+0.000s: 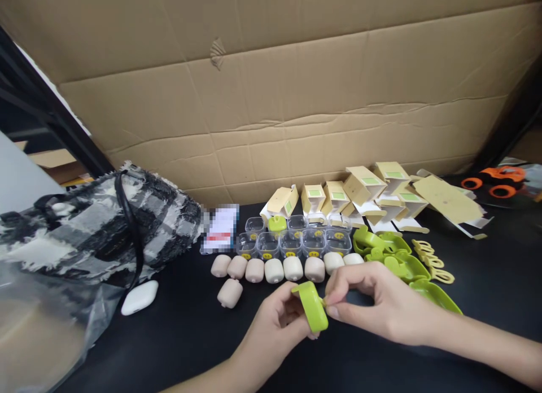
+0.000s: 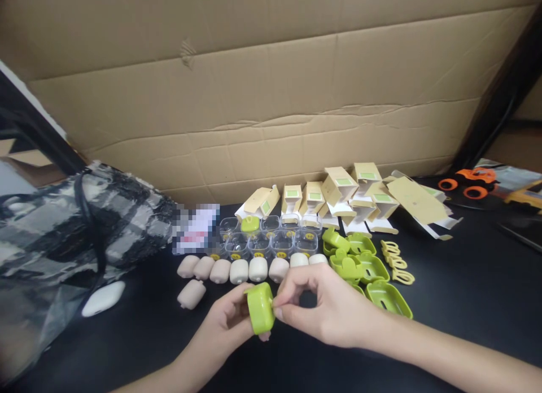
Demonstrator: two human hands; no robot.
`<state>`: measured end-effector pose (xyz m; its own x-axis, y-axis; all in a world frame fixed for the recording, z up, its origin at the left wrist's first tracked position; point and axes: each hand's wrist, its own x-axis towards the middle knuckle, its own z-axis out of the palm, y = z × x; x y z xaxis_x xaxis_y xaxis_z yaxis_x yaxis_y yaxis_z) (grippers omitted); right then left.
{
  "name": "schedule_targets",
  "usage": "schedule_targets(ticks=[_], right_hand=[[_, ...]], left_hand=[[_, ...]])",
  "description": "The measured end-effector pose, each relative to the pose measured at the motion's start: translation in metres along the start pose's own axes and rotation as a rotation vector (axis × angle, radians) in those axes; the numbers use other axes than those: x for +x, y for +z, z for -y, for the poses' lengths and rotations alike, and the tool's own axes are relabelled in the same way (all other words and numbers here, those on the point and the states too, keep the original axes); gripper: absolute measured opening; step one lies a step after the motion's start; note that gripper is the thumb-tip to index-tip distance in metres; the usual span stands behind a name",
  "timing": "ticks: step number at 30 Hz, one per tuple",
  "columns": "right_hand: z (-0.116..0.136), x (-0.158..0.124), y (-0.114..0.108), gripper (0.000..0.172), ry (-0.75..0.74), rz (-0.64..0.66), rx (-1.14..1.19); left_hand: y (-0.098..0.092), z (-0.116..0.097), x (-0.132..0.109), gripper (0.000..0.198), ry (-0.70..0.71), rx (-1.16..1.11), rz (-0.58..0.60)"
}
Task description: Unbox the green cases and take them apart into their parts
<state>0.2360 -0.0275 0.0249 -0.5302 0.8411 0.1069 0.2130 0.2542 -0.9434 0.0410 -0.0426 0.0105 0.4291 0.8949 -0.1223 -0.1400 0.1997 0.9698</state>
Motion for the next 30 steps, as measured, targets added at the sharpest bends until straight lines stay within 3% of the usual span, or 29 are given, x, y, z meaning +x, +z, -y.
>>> schedule_targets(ticks=[5,8,12,17,20,23,27,30], right_hand=[[0.002,0.0,-0.001,0.018,0.03,0.036,-0.043],[0.012,-0.003,-0.004,0.016,-0.091,0.009,-0.254],[0.02,-0.009,0.002,0.06,-0.39,0.025,-0.655],[0.019,-0.01,0.014,0.029,-0.587,0.065,-0.92],[0.023,-0.009,0.005,0.015,-0.56,-0.039,-0.864],[0.03,-0.017,-0.021,0.021,-0.525,-0.22,-0.765],[0.023,-0.049,-0.066,0.021,-0.36,-0.557,-0.683],[0.005,-0.076,-0.093,0.013,-0.202,-0.612,-0.639]], left_hand=[[0.0,0.002,0.001,0.032,-0.032,0.005,0.034],[0.0,0.003,0.002,0.032,-0.011,0.022,0.013],[-0.001,0.006,0.001,0.021,0.074,0.161,0.043],[-0.003,0.001,-0.006,0.006,0.153,0.342,0.092],[-0.005,-0.001,-0.006,0.015,0.221,0.385,0.049],[-0.007,0.001,-0.004,0.018,0.216,0.382,0.038],[-0.008,0.003,-0.003,0.022,0.086,0.393,0.109],[-0.007,0.003,-0.004,0.024,0.074,0.428,0.136]])
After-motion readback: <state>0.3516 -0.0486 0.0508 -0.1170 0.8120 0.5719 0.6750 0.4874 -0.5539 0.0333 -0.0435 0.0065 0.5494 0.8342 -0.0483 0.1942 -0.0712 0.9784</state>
